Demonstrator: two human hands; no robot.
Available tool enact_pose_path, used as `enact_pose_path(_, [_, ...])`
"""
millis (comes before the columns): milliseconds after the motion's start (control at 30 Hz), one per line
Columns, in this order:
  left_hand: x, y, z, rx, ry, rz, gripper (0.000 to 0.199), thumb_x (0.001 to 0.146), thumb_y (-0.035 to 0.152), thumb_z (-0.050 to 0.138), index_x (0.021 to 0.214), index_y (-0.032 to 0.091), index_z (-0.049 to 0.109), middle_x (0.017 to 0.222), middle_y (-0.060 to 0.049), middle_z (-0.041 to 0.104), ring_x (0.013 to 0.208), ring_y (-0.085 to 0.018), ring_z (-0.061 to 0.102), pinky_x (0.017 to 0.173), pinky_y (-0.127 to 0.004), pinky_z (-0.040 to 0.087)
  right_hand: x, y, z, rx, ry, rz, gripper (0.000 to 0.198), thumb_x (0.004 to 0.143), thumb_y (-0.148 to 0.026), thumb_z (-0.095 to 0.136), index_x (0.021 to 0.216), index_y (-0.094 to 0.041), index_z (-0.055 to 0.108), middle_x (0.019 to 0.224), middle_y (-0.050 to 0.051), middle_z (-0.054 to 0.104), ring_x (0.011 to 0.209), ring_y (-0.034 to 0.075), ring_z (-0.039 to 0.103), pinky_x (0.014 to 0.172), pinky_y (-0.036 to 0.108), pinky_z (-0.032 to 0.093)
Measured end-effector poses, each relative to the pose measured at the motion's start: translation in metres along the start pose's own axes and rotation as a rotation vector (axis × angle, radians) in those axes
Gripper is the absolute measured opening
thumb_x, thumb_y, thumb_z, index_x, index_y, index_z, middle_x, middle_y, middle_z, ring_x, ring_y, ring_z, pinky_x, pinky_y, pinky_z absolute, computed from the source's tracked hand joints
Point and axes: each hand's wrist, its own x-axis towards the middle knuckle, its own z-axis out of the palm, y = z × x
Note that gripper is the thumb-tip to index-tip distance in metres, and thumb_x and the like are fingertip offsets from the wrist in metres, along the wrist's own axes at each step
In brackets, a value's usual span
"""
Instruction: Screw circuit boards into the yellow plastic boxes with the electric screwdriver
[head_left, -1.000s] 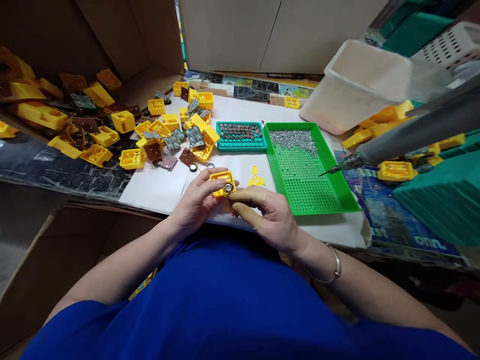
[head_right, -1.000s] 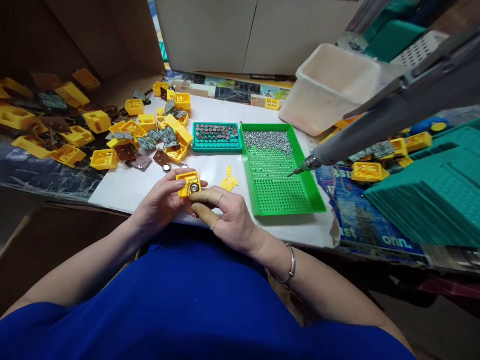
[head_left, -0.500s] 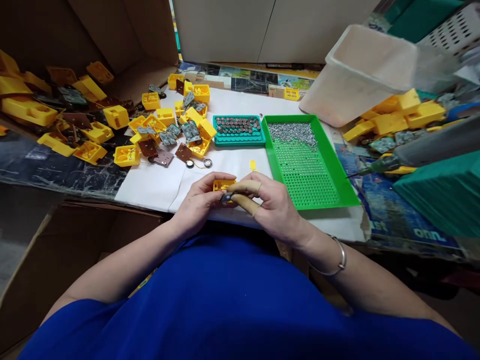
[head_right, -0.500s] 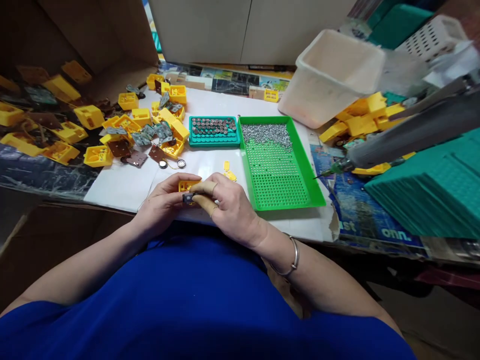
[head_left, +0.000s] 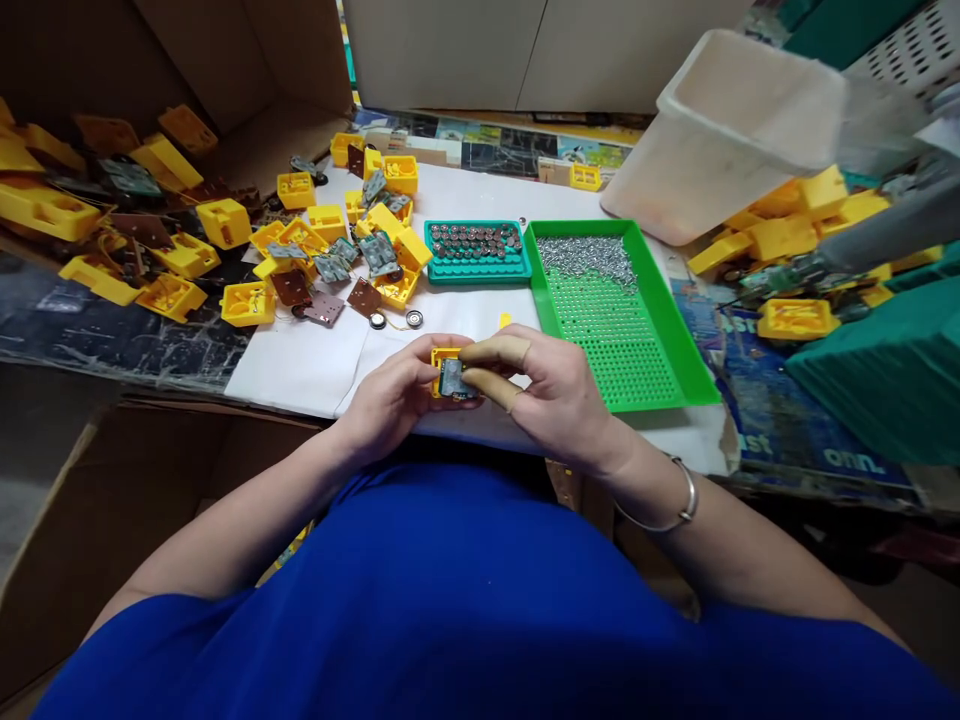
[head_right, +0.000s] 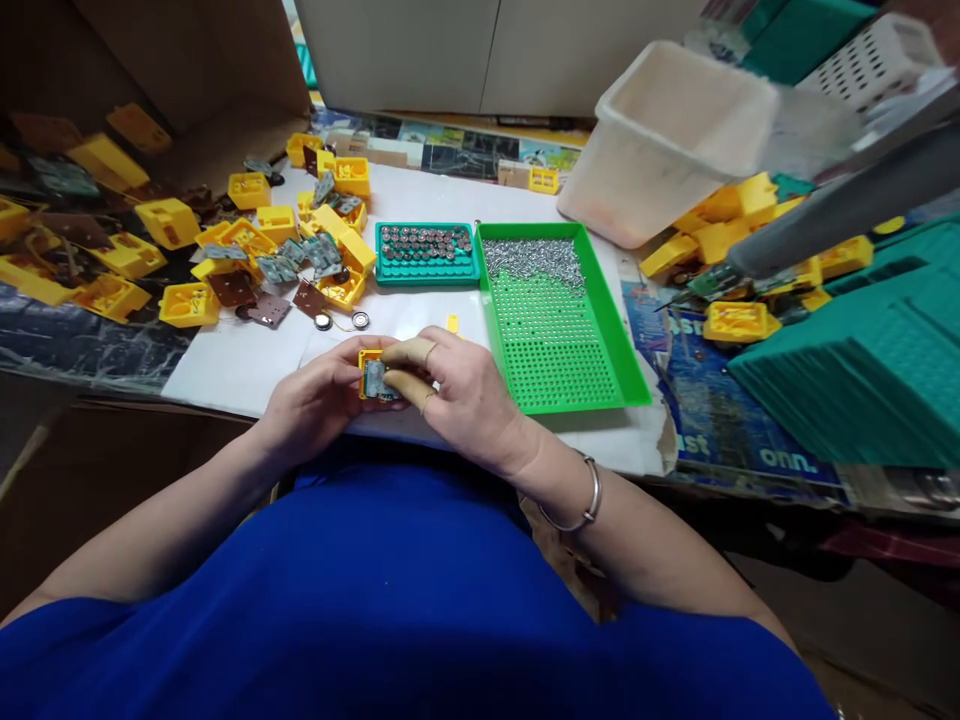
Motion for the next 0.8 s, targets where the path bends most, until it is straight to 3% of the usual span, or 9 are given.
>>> enact_pose_path(367, [0.0,-0.003,0.001,0.03,-0.006,-0.067,0.034,0.071,0.018,0.063,0.105,0.017,0.066,0.108,-0.006,0.068,0.101,-0.025,0.066,0.092,-0.045,0.055,-0.001,0.001,-0.001,-0.102,-0.031,-0.002,0.013,0.091,-0.019,0.063,0.1,-0.02,0.072,0.083,0.003,0.065,0.072,0.013,0.06,0.066,0.026,0.051])
enact_pose_path(600, [-0.003,-0.011,-0.002,0.137,-0.03,-0.033,0.033,0.081,0.021,0.062,0.114,0.021,0.065,0.116,-0.004,0.067,0.106,-0.023,0.064,0.092,-0.041,0.056,0.004,0.014,-0.001,-0.121,-0.077,-0.191,0.013,0.093,-0.025,0.06,0.087,-0.019,0.071,0.084,0.004,0.054,0.077,0.013,0.055,0.067,0.027,0.05])
enact_pose_path(700, [-0.002,-0.012,-0.001,0.16,-0.021,-0.024,0.03,0.082,0.021,0.062,0.112,0.02,0.064,0.112,-0.004,0.068,0.101,-0.022,0.066,0.088,-0.04,0.057,0.003,0.016,0.001,-0.062,-0.11,-0.13,0.008,0.092,-0.023,0.062,0.092,-0.021,0.07,0.09,0.004,0.056,0.082,0.014,0.058,0.073,0.029,0.052])
enact_pose_path(800, [0.001,-0.009,0.002,0.107,0.031,-0.051,0.032,0.077,0.018,0.061,0.109,0.018,0.062,0.103,-0.005,0.071,0.094,-0.023,0.07,0.086,-0.042,0.058,-0.007,0.012,-0.014,-0.018,0.007,-0.028,0.011,0.09,-0.027,0.065,0.1,-0.026,0.07,0.107,0.008,0.059,0.1,0.022,0.059,0.083,0.041,0.053])
